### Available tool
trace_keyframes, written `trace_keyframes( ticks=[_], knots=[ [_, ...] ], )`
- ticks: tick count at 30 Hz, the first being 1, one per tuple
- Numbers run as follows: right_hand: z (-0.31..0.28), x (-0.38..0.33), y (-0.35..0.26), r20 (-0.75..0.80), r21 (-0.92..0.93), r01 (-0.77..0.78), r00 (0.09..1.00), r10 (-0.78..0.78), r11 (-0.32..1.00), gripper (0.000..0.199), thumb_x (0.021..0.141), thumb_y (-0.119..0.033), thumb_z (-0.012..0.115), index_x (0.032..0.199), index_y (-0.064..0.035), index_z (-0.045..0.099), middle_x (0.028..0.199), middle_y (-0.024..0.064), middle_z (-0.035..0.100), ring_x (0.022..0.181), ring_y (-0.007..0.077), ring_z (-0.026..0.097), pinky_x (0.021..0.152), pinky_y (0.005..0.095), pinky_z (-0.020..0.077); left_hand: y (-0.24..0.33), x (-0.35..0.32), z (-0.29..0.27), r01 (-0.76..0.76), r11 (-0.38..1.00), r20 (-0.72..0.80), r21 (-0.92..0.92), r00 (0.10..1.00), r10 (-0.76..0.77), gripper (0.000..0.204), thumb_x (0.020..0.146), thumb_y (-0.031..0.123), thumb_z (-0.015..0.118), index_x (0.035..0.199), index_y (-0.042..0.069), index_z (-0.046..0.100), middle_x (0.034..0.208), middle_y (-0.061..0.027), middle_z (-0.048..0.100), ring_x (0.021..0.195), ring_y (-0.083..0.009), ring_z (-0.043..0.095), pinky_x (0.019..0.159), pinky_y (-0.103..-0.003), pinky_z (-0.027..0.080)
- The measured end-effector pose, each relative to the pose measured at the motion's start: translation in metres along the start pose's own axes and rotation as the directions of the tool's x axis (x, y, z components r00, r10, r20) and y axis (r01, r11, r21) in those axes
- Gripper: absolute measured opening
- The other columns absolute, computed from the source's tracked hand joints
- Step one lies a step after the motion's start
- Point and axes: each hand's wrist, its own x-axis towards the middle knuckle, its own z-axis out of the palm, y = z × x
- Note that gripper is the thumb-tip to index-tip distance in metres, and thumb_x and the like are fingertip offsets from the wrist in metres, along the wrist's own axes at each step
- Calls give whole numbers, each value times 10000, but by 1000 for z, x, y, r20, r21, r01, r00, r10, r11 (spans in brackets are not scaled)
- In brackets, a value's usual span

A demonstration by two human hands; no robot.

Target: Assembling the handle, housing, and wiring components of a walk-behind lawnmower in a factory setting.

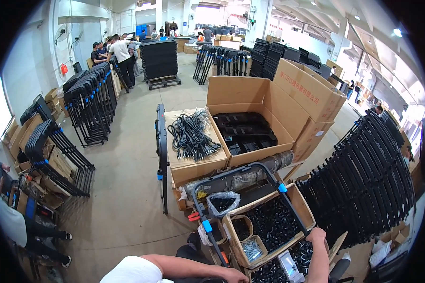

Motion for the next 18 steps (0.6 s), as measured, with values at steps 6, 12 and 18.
trace_keyframes(
  ticks=[6, 12, 18],
  knots=[
    [14, 12, 6, 5, 17, -70, 998, 70, 997, 446, 736, -325, 840, 1087, -54, 790, 1195, 182, 758, 1131, 315, 736, 969, 420, 596, 1, -4, 2, -26, 998, 37, -54, 999, 28, 338, 996, 141, 534, 1297, 109, 685, 1197, -147, 709, 1055, -310, 658, 885, -482, 520],
    [11, 5, 8, -74, 99, -61, 995, 69, 993, 492, 905, -414, 720, 1206, -27, 762, 1254, 203, 737, 1204, 325, 706, 1003, 432, 572, -12, 13, 11, -73, 995, 80, -67, 994, 78, 297, 1028, 173, 533, 1245, 119, 729, 1181, -132, 725, 1030, -286, 674, 880, -455, 528],
    [5, -5, -14, -195, 233, -4, 979, 51, 972, 558, 952, -334, 619, 1374, 31, 608, 1255, 250, 719, 1191, 344, 707, 1022, 465, 553, -13, 3, 8, -235, 972, 2, -8, 972, 235, 263, 1045, 302, 658, 1207, 117, 752, 1158, -116, 740, 1010, -276, 688, 867, -441, 544]
  ],
)
